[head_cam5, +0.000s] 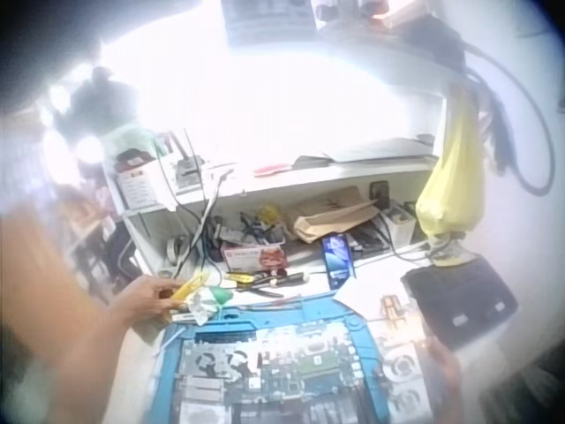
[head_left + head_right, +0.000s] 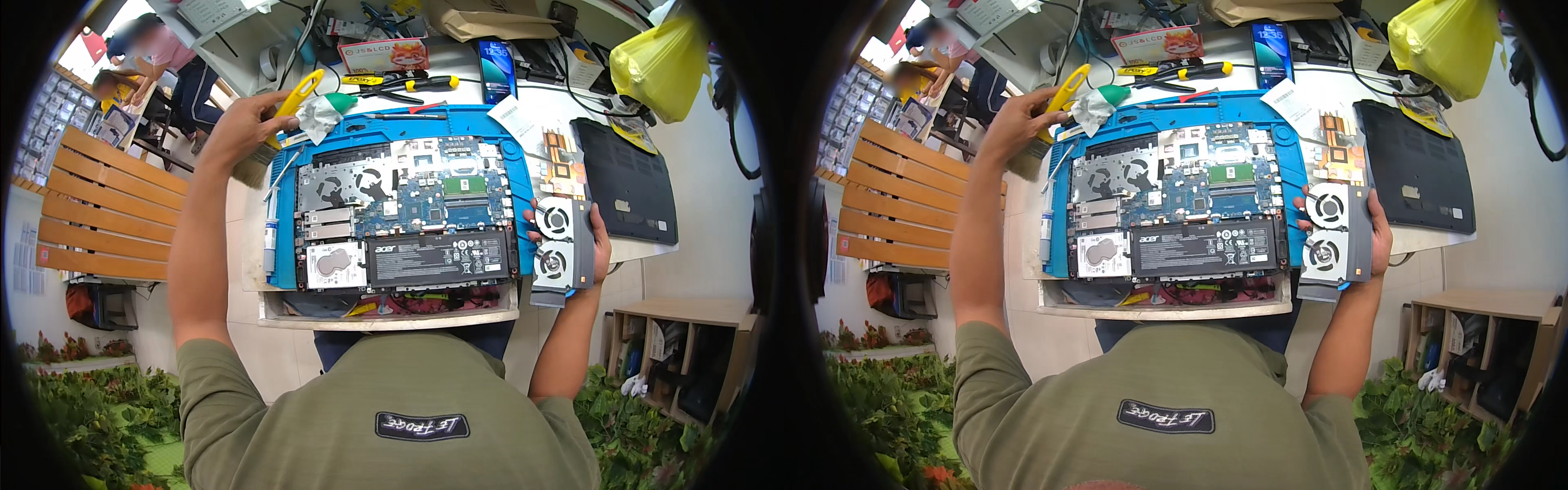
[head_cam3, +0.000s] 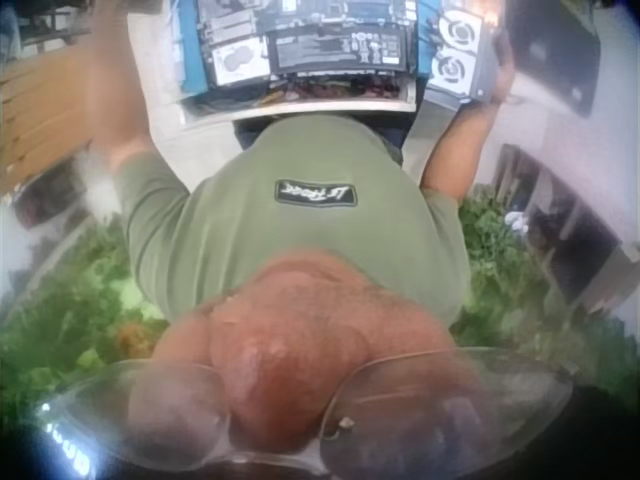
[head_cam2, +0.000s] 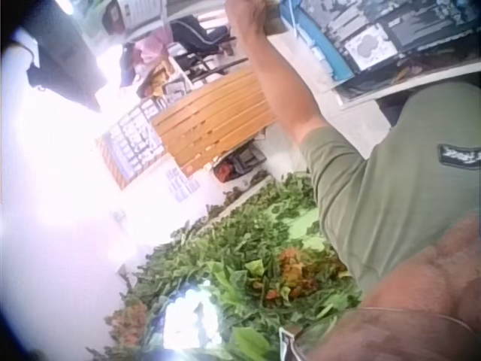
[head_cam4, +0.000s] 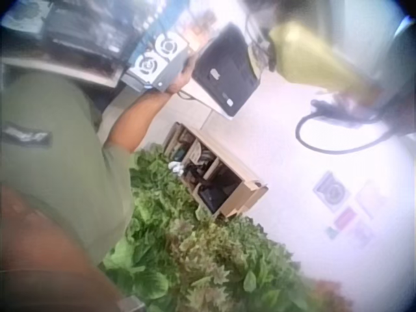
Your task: The person applies thermal paste to the CPU of an open laptop using a syringe, then replaces the cooling assembly by positioning the heatsink and fan unit over the motherboard.
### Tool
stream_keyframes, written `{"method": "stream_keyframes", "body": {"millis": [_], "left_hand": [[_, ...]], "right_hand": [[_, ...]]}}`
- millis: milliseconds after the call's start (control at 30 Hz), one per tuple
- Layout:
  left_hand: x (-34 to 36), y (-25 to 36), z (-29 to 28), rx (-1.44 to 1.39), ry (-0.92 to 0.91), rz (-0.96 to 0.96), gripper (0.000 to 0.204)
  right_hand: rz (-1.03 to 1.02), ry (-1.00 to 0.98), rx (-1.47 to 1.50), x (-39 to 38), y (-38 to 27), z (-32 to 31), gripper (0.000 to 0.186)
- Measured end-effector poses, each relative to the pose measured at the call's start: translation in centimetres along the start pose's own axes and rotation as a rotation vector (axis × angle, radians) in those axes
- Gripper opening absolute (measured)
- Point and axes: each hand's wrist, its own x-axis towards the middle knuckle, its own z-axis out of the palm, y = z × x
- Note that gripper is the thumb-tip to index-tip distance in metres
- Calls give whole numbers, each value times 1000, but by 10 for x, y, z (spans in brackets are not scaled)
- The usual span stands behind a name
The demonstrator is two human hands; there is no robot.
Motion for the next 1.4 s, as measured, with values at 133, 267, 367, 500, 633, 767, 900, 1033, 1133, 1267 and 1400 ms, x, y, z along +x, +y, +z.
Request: {"method": "stream_keyframes", "body": {"millis": [133,267,367,500,633,767,900,1033,1133,1267,1400], "left_hand": [[18,-13,24,20,-101,39,54],[51,-6,43,41,-154,137,45],[80,1,57,151,154,271,33],[106,19,74,562,-71,203,43],[113,23,75,612,-148,196,58],[103,22,62,423,185,517,52],[81,39,54,51,524,603,47],[72,36,49,-298,621,441,41],[82,4,42,-377,792,451,40],[56,20,49,-1368,762,260,30],[-6,69,87,-1470,560,179,38]], "right_hand": [[8,-42,15,3,1,-3,80],[-9,-50,-6,3,0,-5,80],[24,-56,-43,3,-3,-7,82],[-2,-44,-26,7,-2,-4,84],[22,-46,17,5,-1,-1,79],[22,-91,34,5,0,-4,78],[5,-30,-12,5,0,-3,80],[-9,-27,-47,3,-1,-7,80],[0,-29,-40,6,0,-2,79],[-16,-17,-60,6,-1,-5,79],[-26,-34,-77,4,-1,-9,79]]}}
